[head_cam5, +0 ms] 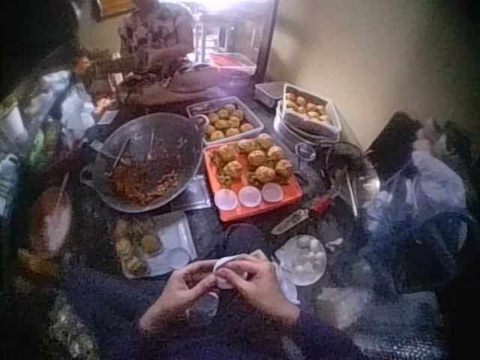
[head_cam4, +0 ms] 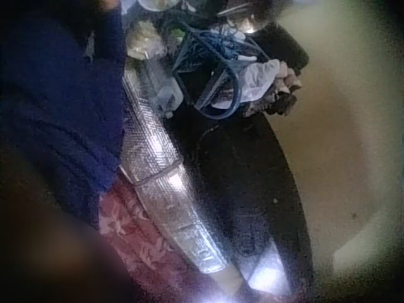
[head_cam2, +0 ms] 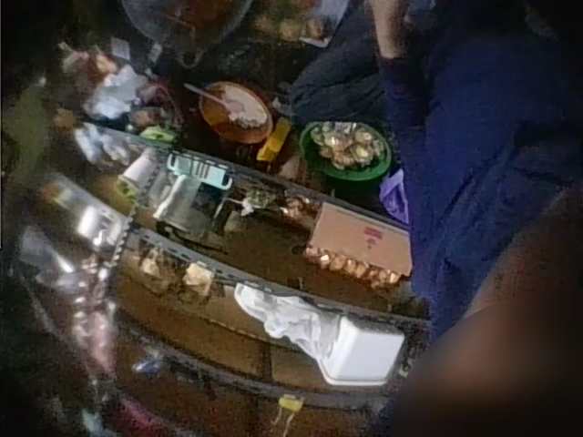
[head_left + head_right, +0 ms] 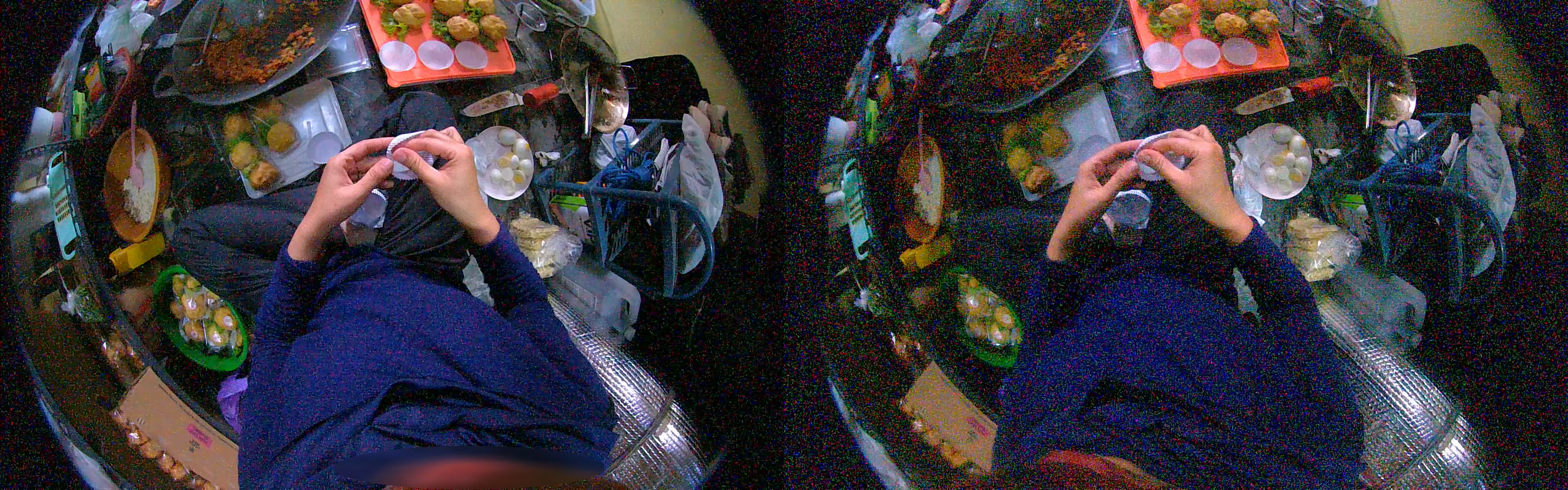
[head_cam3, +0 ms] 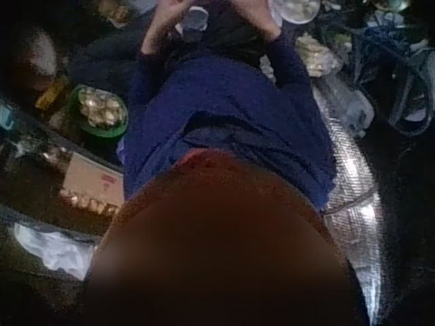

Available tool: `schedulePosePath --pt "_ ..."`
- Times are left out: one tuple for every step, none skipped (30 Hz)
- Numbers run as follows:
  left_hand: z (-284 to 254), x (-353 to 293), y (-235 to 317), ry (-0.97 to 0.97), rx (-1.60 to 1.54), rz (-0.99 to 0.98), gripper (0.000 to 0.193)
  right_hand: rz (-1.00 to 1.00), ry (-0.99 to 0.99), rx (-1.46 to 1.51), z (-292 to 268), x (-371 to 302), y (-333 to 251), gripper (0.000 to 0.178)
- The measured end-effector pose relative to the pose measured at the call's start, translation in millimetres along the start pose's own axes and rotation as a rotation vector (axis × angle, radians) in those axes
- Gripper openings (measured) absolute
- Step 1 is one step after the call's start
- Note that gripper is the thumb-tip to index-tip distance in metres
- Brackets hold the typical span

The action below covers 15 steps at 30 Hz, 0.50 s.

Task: The person picks small green herbs from a cutting board and places them into a clear plastic bag. They then pick up a small round food item and place it into the same bag. Finally, they pick up a stack of small white paper cups and separate them one by one.

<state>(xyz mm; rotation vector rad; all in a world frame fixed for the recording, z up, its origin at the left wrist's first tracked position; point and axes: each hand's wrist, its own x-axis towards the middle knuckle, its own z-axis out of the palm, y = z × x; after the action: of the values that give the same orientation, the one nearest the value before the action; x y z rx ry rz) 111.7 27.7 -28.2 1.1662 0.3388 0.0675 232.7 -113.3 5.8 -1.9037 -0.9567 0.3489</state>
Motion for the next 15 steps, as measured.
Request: schedulePosePath --pt "-0.1 0.0 0.2 0.003 -0.007 0.001 0.039 -0.023 0.01 -0.01 -0.3 0.3 -0.3 0.016" --pt "-0.5 0.2 0.8 -0.003 0.004 -0.002 0.039 -0.041 0.02 -0.022 -0.7 0.8 -0.6 0.016" --pt "-1.2 0.1 1.7 -0.009 0.015 -0.005 0.039 -0.06 0.029 -0.035 -1.1 1.3 -0.8 0.015" --pt "-1.5 0.1 2.6 -0.003 0.033 -0.023 0.039 -0.099 0.037 -0.05 -1.5 2.0 -0.9 0.015" --pt "-1.6 -0.3 3.6 -0.014 0.017 -0.008 0.039 -0.138 0.045 -0.065 -2.0 2.7 -1.1 0.014" --pt "-1.9 -0.8 4.6 -0.012 0.009 -0.007 0.039 -0.177 0.052 -0.08 -2.6 3.5 -1.3 0.014" --pt "-2.0 -1.1 5.6 -0.011 0.0 -0.007 0.039 -0.196 0.06 -0.079 -3.1 4.3 -1.6 0.014" --pt "-1.9 -1.2 6.3 -0.011 0.003 -0.002 0.039 -0.216 0.068 -0.077 -3.6 4.8 -2.0 0.014" --pt "-1.9 -1.3 6.9 -0.01 0.005 0.002 0.038 -0.235 0.076 -0.076 -3.9 5.2 -2.5 0.015" --pt "-1.6 -1.4 7.2 -0.008 0.008 0.016 0.038 -0.211 0.071 -0.067 -3.9 5.2 -3.1 0.015" --pt "-0.8 -1.4 7.1 0.0 0.028 0.023 0.037 -0.187 0.067 -0.058 -3.6 4.8 -3.7 0.016" --pt "0.2 -1.4 6.6 0.01 0.049 0.039 0.037 -0.162 0.067 -0.045 -3.1 4.2 -4.3 0.016" --pt "1.3 -1.4 6.0 0.03 0.08 0.036 0.036 -0.108 0.063 -0.043 -1.7 3.2 -4.9 0.017" --pt "2.3 -1.4 5.2 0.039 0.089 0.071 0.036 -0.053 0.063 -0.036 -0.1 2.1 -5.3 0.018" --pt "3.5 -1.6 4.3 0.058 0.109 0.088 0.036 -0.004 0.058 -0.023 1.4 0.9 -5.4 0.019"
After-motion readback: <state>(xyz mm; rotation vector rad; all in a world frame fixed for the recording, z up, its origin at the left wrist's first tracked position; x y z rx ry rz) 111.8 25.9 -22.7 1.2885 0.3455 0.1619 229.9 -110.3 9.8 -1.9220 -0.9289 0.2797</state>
